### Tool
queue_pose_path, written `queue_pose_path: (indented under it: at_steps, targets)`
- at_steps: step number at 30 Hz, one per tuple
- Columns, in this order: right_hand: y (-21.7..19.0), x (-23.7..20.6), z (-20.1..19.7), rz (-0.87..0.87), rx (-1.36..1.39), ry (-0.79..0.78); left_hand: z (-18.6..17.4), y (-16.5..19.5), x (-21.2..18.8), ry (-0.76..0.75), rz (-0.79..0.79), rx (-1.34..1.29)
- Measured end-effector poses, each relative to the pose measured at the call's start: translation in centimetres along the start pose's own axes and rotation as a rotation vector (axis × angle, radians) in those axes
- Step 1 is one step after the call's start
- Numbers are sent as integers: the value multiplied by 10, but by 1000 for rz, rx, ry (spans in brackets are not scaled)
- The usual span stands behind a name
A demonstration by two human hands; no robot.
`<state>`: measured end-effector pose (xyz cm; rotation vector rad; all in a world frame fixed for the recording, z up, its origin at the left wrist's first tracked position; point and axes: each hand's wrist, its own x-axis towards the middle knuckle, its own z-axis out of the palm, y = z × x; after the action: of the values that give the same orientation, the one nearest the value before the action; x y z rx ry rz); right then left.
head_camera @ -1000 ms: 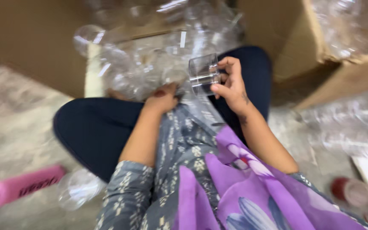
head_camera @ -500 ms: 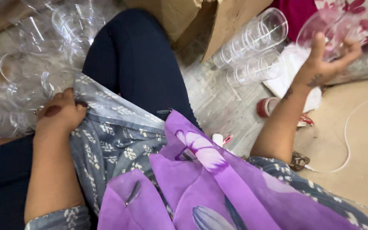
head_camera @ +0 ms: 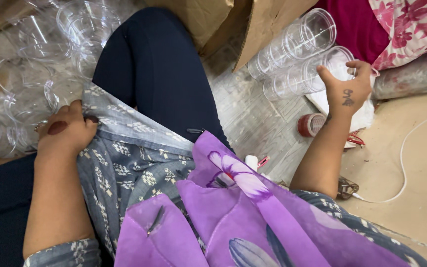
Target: The person sits on the floor among cardboard boxes filled with clear plastic containers. They pick up container bodies and lids, press the parts together to assemble each container, and place the assembled containers into the boxes, working through them one at a time.
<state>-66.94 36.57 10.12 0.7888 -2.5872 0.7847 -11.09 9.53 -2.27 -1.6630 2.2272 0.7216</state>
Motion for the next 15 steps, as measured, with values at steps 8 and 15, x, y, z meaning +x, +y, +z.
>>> queue_pose_path:
  at_steps: [8,15]
  targets:
    - [-36,-4,-32,-429,-265,110,6,-2,12,-15,-18,-50]
    - [-201,-65,-2,-681,473,-219,11,-9,18,8,13,-137]
